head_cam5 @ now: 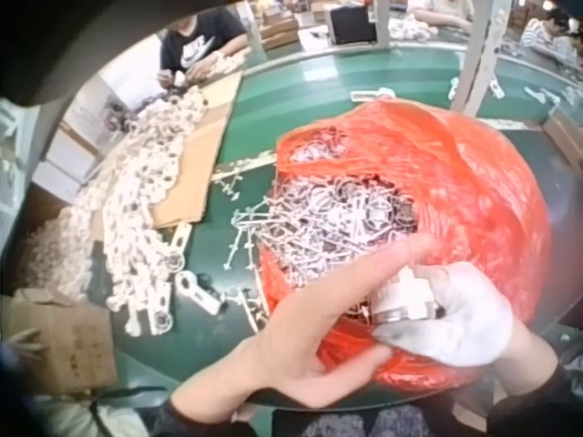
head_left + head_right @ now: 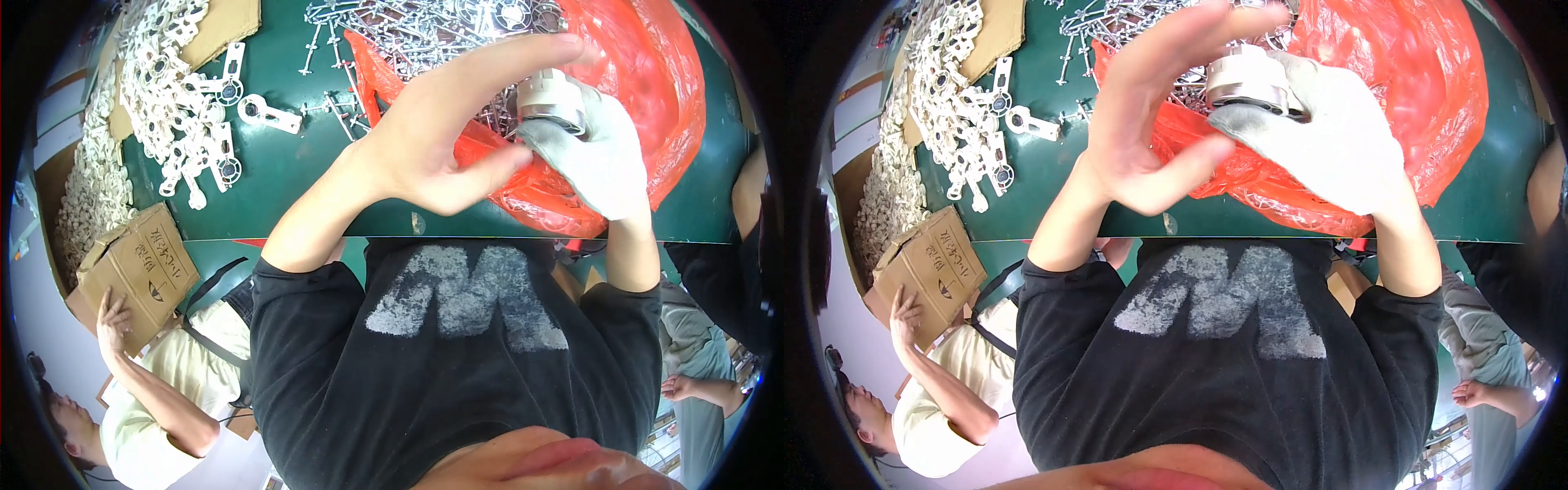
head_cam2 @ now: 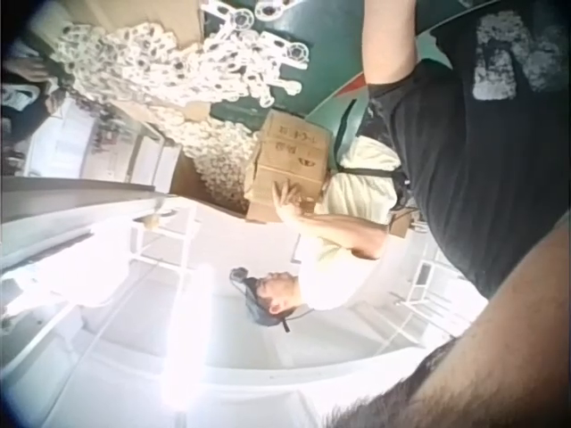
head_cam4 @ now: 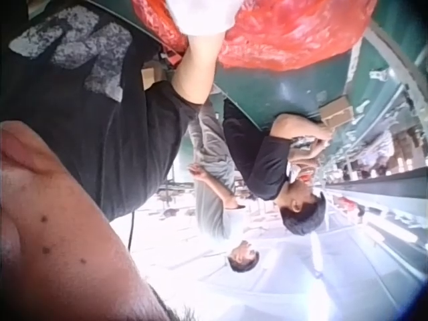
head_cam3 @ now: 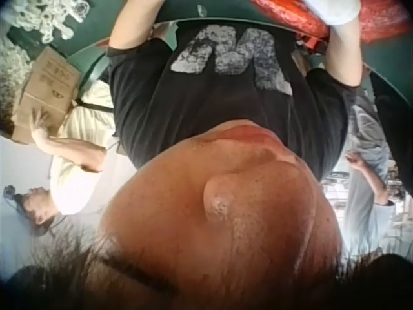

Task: The person assembles small metallic components and plastic housings by hand at a factory workstation, creating assembled parts.

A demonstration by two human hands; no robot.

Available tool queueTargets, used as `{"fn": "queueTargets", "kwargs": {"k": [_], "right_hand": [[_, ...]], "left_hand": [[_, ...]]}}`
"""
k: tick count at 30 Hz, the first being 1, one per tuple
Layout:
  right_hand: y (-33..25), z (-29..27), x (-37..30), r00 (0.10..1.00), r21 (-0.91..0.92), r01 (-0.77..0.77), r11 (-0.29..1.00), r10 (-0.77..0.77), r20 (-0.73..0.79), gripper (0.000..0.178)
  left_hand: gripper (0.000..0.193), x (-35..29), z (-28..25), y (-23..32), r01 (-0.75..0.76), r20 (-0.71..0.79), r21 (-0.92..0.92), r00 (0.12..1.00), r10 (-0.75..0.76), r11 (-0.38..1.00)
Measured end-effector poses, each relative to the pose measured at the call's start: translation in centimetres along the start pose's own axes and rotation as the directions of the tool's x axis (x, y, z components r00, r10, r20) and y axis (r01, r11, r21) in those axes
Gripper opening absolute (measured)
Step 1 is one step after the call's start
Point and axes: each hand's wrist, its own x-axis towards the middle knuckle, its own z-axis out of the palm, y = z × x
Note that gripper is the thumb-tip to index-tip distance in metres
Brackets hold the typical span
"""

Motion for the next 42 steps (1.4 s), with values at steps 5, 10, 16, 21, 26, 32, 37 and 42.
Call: {"fn": "queueTargets", "kwargs": {"k": [5, 10, 16, 21, 26, 32, 37, 42], "right_hand": [[2.8, 1.4, -0.7, 0.983, -0.038, 0.154, 0.987, -0.157, -0.095, 0.028], [3.8, 2.0, -0.8, 0.908, -0.403, 0.315, 0.859, -0.396, -0.135, 0.023], [3.7, 2.2, -0.3, 0.9, -0.49, 0.343, 0.801, -0.43, -0.073, 0.025], [0.7, 2.3, -0.1, 0.984, -0.355, 0.067, 0.933, -0.121, -0.134, 0.039], [0.5, 3.4, 0.3, 0.97, -0.215, 0.128, 0.968, -0.168, -0.177, 0.034], [0.8, 3.0, -0.1, 0.991, -0.294, 0.059, 0.954, -0.092, -0.099, 0.032], [0.8, 3.4, 0.2, 0.95, -0.368, 0.23, 0.901, -0.291, -0.117, 0.027], [1.1, 3.3, 0.5, 0.911, -0.421, 0.323, 0.848, -0.399, -0.103, 0.027]], "left_hand": [[0.06, -0.1, 0.9, 0.2, 0.182, 0.04, 0.038, 0.982, -0.184, 0.983], [0.033, 0.0, 0.9, -1.0, 0.061, -0.04, -0.101, 0.997, -0.065, 0.993], [0.035, 0.1, -0.3, -0.7, 0.088, 0.011, -0.14, 0.996, -0.088, 0.986], [0.036, 0.5, -3.9, -0.7, 0.259, 0.042, 0.235, 0.96, -0.276, 0.937], [0.028, 0.7, -16.4, -3.3, 0.726, -0.439, -0.213, 0.526, -0.728, 0.653], [0.033, 2.0, -16.2, 3.3, 0.83, -0.568, -0.192, 0.341, -0.749, 0.524], [0.045, -9.8, -17.8, 4.7, 0.707, -0.49, 0.707, 0.504, -0.711, 0.015], [0.039, -10.9, -14.7, 6.5, 0.832, -0.518, 0.555, 0.367, -0.773, 0.023]]}}
